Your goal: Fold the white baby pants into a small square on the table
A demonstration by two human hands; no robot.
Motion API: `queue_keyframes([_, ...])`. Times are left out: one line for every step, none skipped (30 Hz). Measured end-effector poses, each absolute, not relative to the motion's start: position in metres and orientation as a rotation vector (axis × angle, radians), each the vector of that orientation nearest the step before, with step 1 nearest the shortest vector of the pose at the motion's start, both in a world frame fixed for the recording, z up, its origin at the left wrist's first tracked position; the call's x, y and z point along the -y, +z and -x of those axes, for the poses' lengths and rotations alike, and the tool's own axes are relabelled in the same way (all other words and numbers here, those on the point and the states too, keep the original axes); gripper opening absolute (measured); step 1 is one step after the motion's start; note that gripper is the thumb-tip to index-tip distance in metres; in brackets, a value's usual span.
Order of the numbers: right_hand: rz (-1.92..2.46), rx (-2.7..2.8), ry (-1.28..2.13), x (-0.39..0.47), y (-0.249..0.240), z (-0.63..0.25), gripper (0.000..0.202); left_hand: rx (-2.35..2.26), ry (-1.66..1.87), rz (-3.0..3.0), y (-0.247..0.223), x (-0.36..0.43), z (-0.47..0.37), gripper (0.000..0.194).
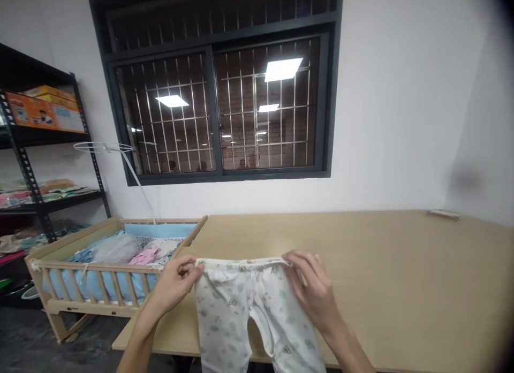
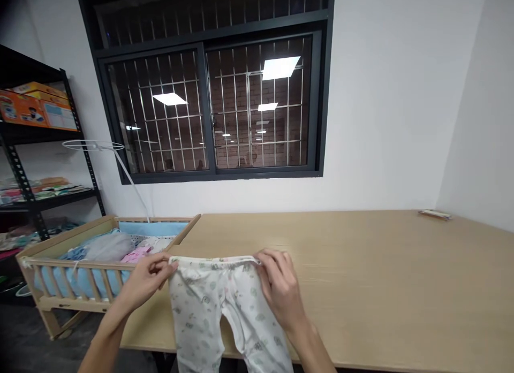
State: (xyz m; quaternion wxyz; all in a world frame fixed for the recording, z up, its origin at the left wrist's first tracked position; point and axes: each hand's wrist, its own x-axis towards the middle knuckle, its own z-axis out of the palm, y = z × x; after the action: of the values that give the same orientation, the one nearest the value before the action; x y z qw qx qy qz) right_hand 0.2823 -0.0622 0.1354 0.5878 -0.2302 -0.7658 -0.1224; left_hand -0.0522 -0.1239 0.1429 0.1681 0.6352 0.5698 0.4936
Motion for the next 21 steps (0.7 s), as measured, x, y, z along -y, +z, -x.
queue_keyframes([0.59,1.757,-0.328,0.051,0.136,-0.284,0.021,-1.59,1.389,-1.8,0.145,0.112,0.047,0.041])
queue_keyframes([0.642,1.74,-0.341,0.039,0.135,-0.286,0.017,-1.562,1.382,-1.782,0.145,0.098,0.041,0.04])
queue_keyframes([0.684,1.737,-0.326,0.026,0.132,-0.287,0.016,-1.533,1.376,-1.762,0.143,0.084,0.036,0.039])
queue_keyframes([0.717,1.746,-0.289,0.013,0.127,-0.287,0.016,-1.507,1.373,-1.738,0.139,0.069,0.031,0.039])
queue_keyframes([0.75,1.766,-0.234,0.001,0.121,-0.287,0.018,-1.483,1.37,-1.71,0.133,0.054,0.026,0.04])
queue_keyframes([0.786,1.792,-0.171,-0.012,0.113,-0.287,0.019,-1.466,1.361,-1.682,0.125,0.039,0.022,0.04])
queue_keyframes([0.829,1.818,-0.105,-0.024,0.104,-0.286,0.021,-1.474,1.352,-1.642,0.115,0.023,0.019,0.04])
queue_keyframes([0.882,1.843,-0.042,-0.035,0.095,-0.285,0.022,-1.505,1.341,-1.594,0.105,0.008,0.016,0.04])
queue_keyframes([0.94,1.869,0.016,-0.046,0.085,-0.284,0.024,-1.541,1.329,-1.549,0.094,-0.007,0.014,0.041])
queue_keyframes([1.003,1.893,0.068,-0.056,0.075,-0.283,0.025,-1.575,1.317,-1.512,0.083,-0.021,0.011,0.042])
queue_keyframes([1.069,1.91,0.112,-0.066,0.065,-0.282,0.026,-1.603,1.302,-1.487,0.071,-0.034,0.009,0.043])
queue_keyframes([1.137,1.922,0.145,-0.075,0.055,-0.281,0.027,-1.625,1.285,-1.471,0.06,-0.046,0.007,0.044])
queue_keyframes([1.207,1.932,0.168,-0.084,0.046,-0.28,0.027,-1.643,1.264,-1.464,0.049,-0.058,0.005,0.045])
queue_keyframes([1.276,1.942,0.182,-0.093,0.038,-0.278,0.027,-1.658,1.24,-1.462,0.039,-0.069,0.002,0.045])
queue_keyframes([1.345,1.95,0.189,-0.102,0.031,-0.277,0.028,-1.675,1.214,-1.466,0.03,-0.079,0.0,0.045])
queue_keyframes([1.411,1.959,0.195,-0.111,0.024,-0.275,0.028,-1.691,1.185,-1.477,0.022,-0.088,-0.001,0.045])
queue_keyframes([1.472,1.969,0.2,-0.119,0.017,-0.273,0.029,-1.71,1.155,-1.496,0.014,-0.097,-0.002,0.044])
queue_keyframes([1.528,1.974,0.202,-0.127,0.011,-0.271,0.031,-1.73,1.125,-1.522,0.007,-0.105,-0.002,0.043])
queue_keyframes([1.574,1.979,0.2,-0.135,0.006,-0.27,0.032,-1.754,1.096,-1.556,0.002,-0.113,-0.001,0.041])
queue_keyframes([1.611,1.985,0.197,-0.143,0.001,-0.268,0.033,-1.779,1.067,-1.594,-0.003,-0.119,0.0,0.039])
queue_keyframes([1.643,1.993,0.187,-0.151,-0.004,-0.267,0.035,-1.805,1.038,-1.635,-0.006,-0.125,0.003,0.036])
